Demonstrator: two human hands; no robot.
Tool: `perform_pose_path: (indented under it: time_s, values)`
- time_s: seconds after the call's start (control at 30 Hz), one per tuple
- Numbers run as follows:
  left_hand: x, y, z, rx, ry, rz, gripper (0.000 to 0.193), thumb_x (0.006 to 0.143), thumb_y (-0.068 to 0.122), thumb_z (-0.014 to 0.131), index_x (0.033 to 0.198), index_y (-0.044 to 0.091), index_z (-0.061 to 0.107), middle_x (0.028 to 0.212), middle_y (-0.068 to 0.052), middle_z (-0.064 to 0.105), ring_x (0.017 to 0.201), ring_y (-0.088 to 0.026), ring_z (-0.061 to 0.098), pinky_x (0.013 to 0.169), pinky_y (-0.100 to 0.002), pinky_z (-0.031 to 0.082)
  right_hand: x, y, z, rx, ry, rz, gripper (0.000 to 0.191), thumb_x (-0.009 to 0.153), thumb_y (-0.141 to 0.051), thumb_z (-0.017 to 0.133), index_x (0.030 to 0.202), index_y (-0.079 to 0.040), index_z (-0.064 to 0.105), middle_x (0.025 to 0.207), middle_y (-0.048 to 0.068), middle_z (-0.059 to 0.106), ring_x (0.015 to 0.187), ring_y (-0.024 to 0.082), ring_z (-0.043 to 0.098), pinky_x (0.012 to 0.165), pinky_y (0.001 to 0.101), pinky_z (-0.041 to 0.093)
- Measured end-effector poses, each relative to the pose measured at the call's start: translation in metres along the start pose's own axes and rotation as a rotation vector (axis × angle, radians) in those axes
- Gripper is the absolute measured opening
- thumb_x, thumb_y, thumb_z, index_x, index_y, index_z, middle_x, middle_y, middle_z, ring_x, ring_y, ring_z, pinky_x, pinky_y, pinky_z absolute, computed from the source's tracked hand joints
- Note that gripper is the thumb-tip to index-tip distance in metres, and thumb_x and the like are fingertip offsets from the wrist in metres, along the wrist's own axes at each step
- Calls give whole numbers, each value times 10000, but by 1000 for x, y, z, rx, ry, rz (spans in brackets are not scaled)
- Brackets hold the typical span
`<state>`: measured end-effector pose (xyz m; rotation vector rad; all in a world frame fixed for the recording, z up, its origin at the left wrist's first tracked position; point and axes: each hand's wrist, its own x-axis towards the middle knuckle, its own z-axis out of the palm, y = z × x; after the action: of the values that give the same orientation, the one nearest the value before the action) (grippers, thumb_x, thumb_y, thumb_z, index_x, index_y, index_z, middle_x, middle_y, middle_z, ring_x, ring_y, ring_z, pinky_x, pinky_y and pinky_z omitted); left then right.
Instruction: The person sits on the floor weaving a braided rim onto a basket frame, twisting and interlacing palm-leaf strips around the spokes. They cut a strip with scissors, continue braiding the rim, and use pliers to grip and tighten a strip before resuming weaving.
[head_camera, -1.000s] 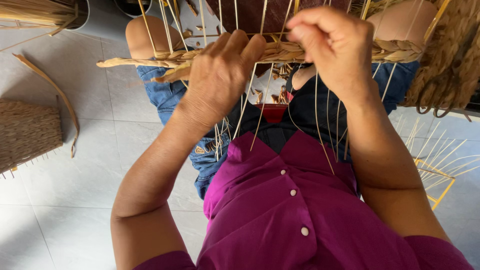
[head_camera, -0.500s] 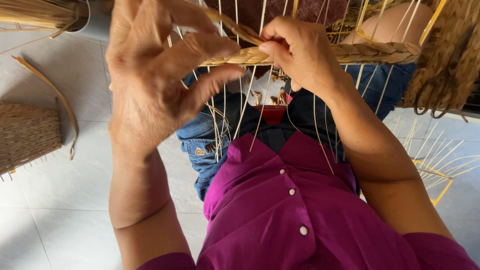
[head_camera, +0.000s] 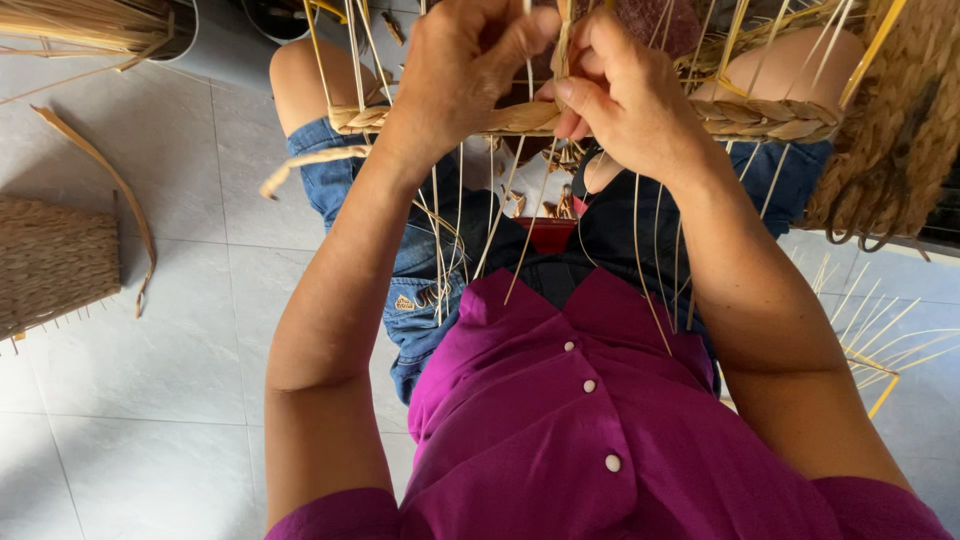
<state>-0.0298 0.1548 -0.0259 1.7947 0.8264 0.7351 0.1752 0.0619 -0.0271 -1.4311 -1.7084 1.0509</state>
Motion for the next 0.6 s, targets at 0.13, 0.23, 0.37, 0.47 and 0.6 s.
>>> perform_pose_path:
  time_s: [0.13,0.23,0.37,0.47,0.6]
  values:
    - [-30,10,-10,-315,3,56,320,1149,275,575,1043,6,712,896,-31,740,797,-102,701,752,-255,597,5,1,0,6,-19,35,145,1111,18,581,1232,32,502,1017,145,756,781,172,766,630,282,645]
    - [-53,14,-12,-448,-72,92,375,1132,340,587,1213,-17,670,1079,-35,748,967,-121,746,906,-278,644,8,1,6,-72,13,-13,104,1114,3,618,1186,25,546,969,136,749,752,160,760,599,270,629]
    - [-64,19,-12,-228,0,329,276,1152,241,667,1334,34,670,1420,-65,568,1175,-199,677,1020,-326,595,12,-8,16,-88,68,16,75,1066,-5,671,1083,1,598,915,119,746,669,161,743,519,265,572]
    - [-67,20,-11,135,179,350,259,1087,116,758,1338,85,704,1457,-47,549,1195,-245,691,1000,-345,611,13,-22,20,-217,95,12,67,1042,-2,681,1058,-46,633,817,88,745,649,149,756,494,251,556]
    - [-73,9,-8,368,245,164,200,1004,14,758,1187,86,720,1307,-74,596,1008,-218,740,827,-343,623,8,-44,16,-255,3,153,106,1070,-7,604,1120,-93,639,769,83,728,512,174,695,408,268,506]
